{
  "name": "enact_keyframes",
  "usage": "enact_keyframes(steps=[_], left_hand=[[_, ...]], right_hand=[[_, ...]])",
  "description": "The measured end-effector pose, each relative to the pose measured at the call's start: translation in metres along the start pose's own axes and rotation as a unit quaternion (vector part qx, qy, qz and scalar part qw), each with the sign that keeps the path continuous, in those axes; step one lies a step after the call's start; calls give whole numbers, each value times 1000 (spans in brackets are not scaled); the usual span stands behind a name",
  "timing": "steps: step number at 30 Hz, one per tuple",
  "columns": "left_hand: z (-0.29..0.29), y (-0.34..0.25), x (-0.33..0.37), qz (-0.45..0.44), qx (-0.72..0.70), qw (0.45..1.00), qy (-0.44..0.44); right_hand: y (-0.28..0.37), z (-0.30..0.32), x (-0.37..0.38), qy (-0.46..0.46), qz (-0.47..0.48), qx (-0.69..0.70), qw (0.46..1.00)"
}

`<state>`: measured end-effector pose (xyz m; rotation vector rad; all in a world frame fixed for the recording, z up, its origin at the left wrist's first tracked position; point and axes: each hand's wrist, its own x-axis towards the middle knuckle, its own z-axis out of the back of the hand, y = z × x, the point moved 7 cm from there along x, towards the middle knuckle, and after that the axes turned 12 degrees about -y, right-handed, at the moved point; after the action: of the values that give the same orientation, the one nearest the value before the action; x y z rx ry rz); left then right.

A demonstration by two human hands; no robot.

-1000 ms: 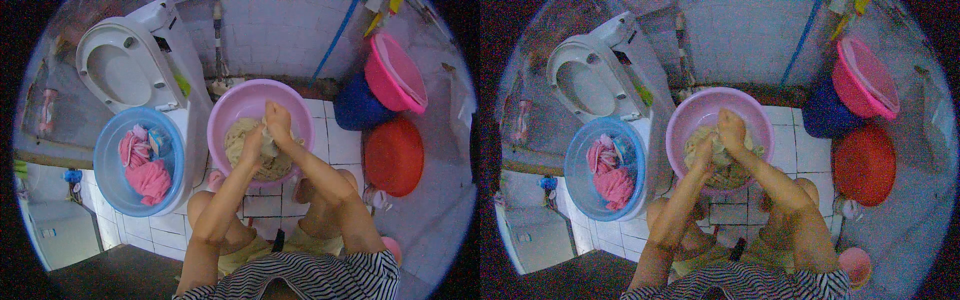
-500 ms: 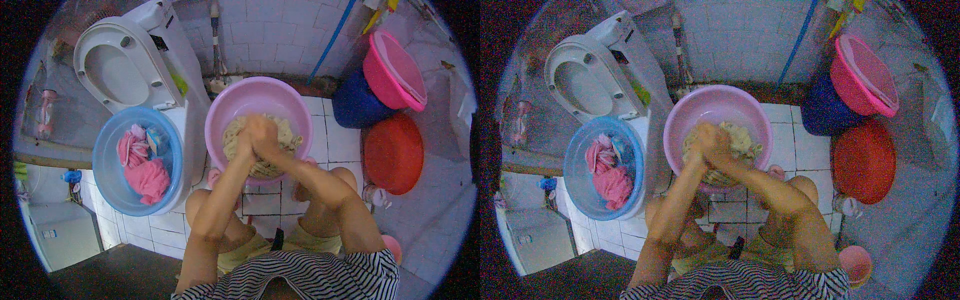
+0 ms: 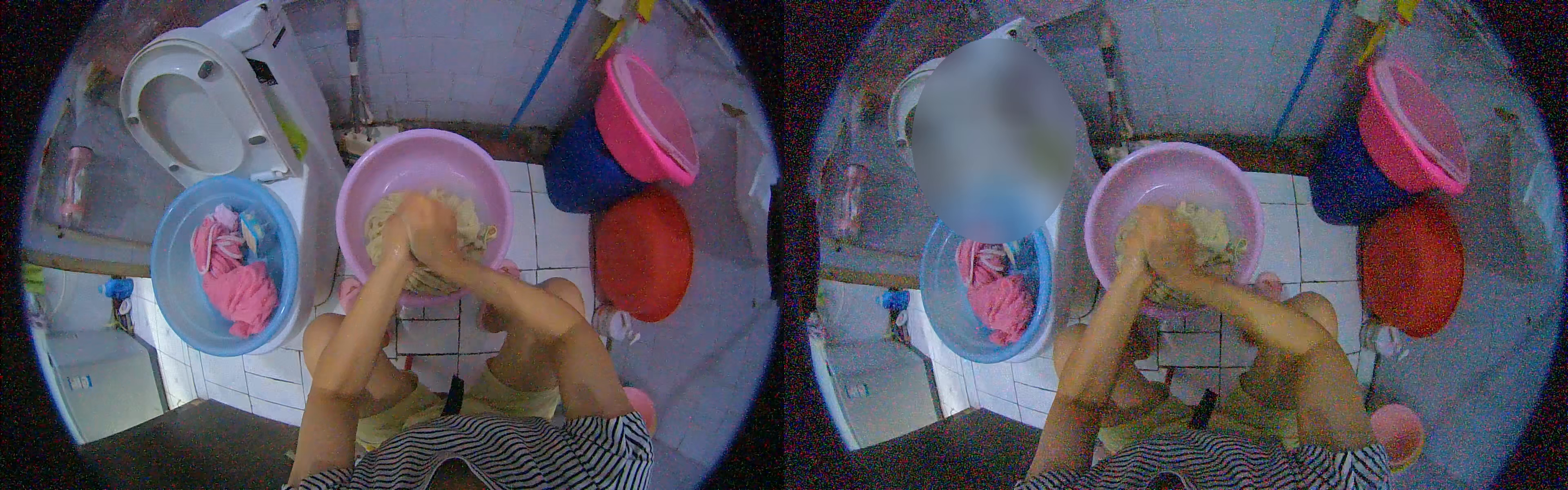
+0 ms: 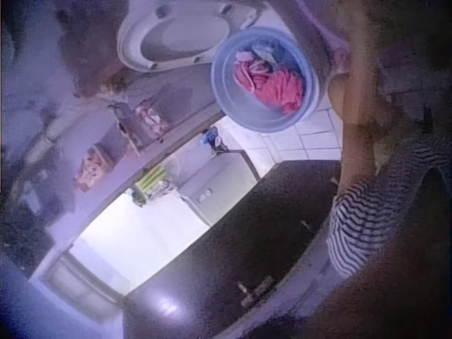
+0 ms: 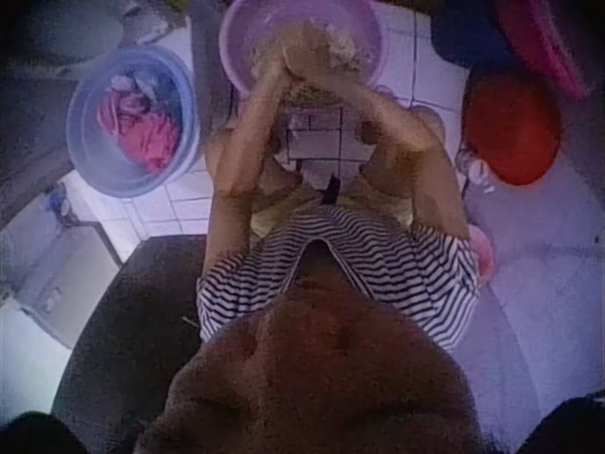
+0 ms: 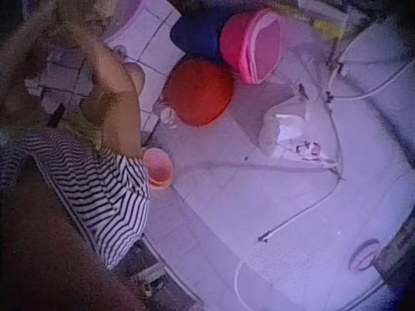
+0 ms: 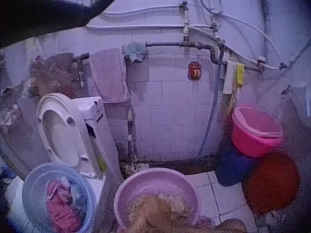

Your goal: The person sits on the floor and hand-washes a beige cloth in a pink basin. They scrub the cloth with a blue bar of soap, rinse it in the water, and wring it out repeatedly.

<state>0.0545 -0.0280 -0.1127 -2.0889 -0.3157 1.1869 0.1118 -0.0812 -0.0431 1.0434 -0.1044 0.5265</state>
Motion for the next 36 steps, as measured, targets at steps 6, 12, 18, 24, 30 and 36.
enact_keyframes(steps=[6,12,18,24,30,36], left_hand=[[-19,-14,-30,0,17,998,54],[4,-62,-13,-148,110,981,62],[13,-91,-18,-194,50,976,85],[1,-86,-27,-135,14,985,101],[-3,-64,-17,-80,-48,994,50],[-22,-31,-31,-41,-13,996,77]], right_hand=[[-18,12,42,6,17,5,1000],[-46,33,76,24,-275,311,909],[-13,54,83,106,-273,417,861],[1,44,72,115,-275,457,838],[54,22,26,150,-25,284,947],[7,-1,33,120,62,-61,989]])
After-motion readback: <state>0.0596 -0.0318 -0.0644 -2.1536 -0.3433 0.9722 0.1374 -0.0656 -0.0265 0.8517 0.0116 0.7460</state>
